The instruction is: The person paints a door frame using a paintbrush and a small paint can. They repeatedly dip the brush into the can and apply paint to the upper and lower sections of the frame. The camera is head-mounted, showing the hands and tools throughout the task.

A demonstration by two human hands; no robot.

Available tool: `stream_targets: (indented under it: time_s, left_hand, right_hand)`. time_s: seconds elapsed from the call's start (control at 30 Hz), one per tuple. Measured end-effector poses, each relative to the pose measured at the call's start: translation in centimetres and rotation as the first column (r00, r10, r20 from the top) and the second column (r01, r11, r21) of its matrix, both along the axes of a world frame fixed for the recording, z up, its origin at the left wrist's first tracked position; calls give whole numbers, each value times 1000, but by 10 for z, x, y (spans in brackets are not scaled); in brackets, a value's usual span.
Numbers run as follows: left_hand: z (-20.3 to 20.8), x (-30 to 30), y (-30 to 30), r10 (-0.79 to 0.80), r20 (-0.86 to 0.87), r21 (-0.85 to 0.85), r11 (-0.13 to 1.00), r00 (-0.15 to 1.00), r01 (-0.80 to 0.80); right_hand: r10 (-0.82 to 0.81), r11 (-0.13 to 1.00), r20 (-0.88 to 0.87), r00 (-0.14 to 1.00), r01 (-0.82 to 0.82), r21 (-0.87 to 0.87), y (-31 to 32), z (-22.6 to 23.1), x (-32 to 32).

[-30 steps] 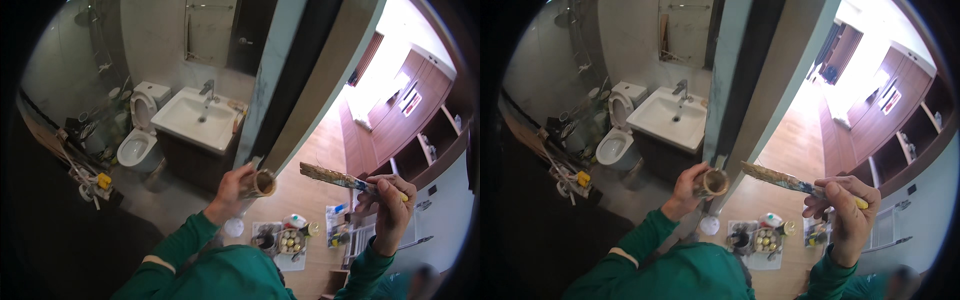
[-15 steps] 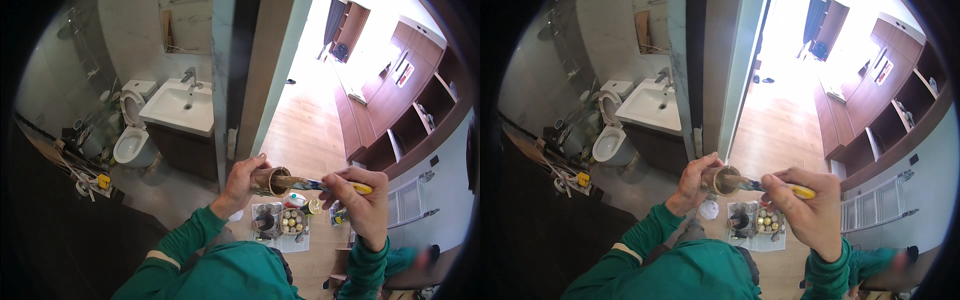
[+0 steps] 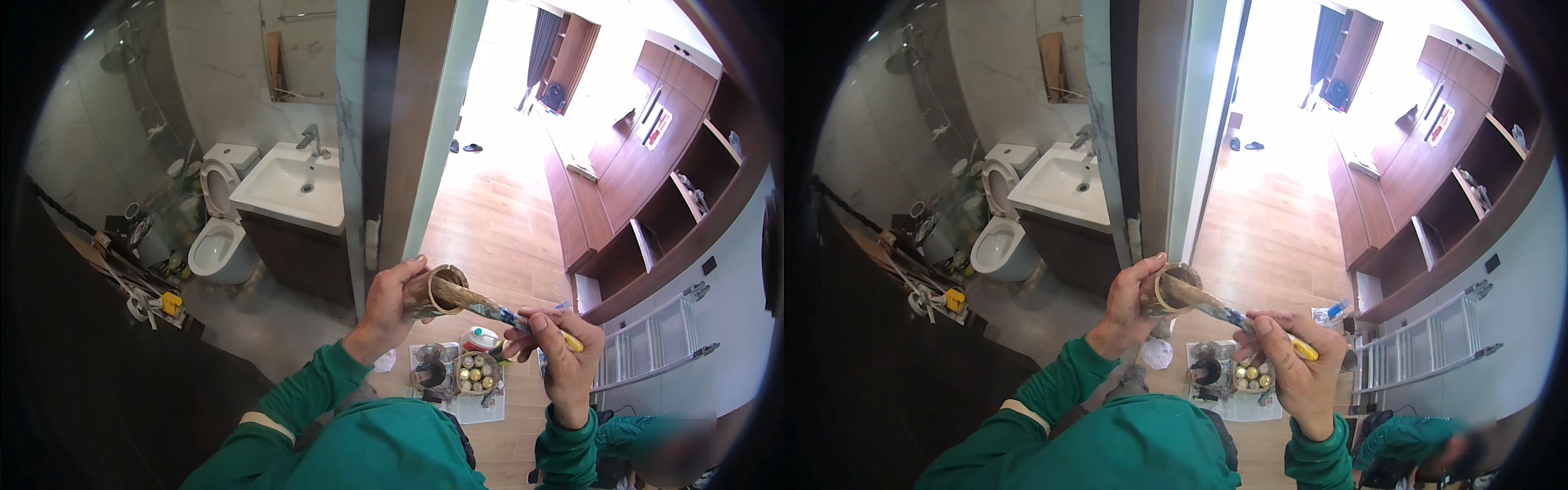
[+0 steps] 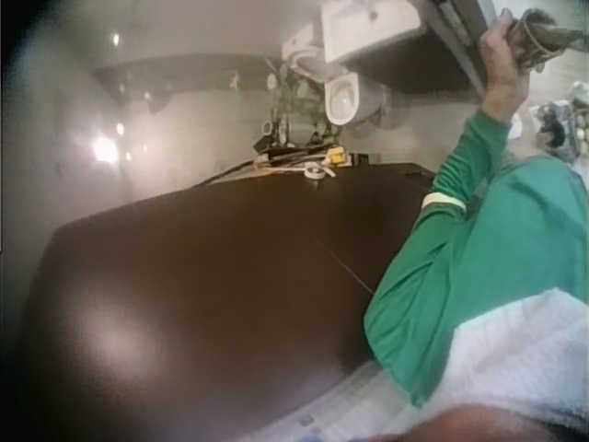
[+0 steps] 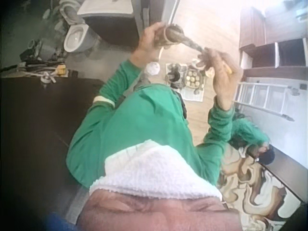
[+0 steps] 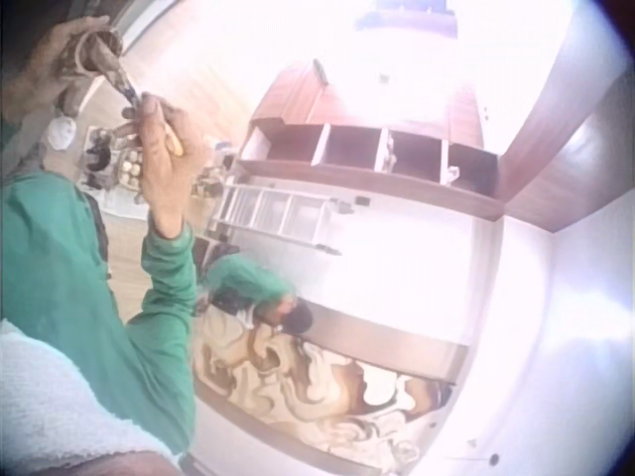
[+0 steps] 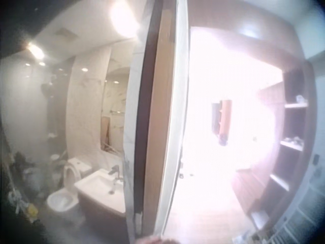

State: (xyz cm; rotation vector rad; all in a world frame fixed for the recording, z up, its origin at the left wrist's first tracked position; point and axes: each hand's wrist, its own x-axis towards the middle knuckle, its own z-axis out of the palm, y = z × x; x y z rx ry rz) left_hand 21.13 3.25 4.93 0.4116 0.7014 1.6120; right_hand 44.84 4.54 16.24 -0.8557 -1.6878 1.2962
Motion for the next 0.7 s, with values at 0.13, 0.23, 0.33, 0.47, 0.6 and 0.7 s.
stream_targets:
  time_s: [0.13,0.23,0.33,0.47,0.6,0.7]
  left_hand:
    - [7,-2,1,7,9,-17,1000,1000,-7]
    - [13,-6,0,7,8,-3,1000,1000,-7]
    - [13,-11,2,-9,23,14,1000,1000,9]
    - [8,-19,8,-37,23,59,998,999,36]
    - [6,-20,12,40,-16,-106,993,999,-42]
    - [13,-28,19,-8,-24,-77,997,1000,6]
  right_hand:
    - [13,998,-57,998,-9,70,-4,-6,15]
    - [24,998,-116,993,-18,57,-5,-6,21]
    - [-11,996,-57,998,16,89,-7,-6,23]
    - [-33,997,-121,992,40,63,-8,-2,25]
    - [-42,999,-179,983,41,-8,-5,-1,10]
    - [9,999,-140,990,-3,47,2,-9,-22]
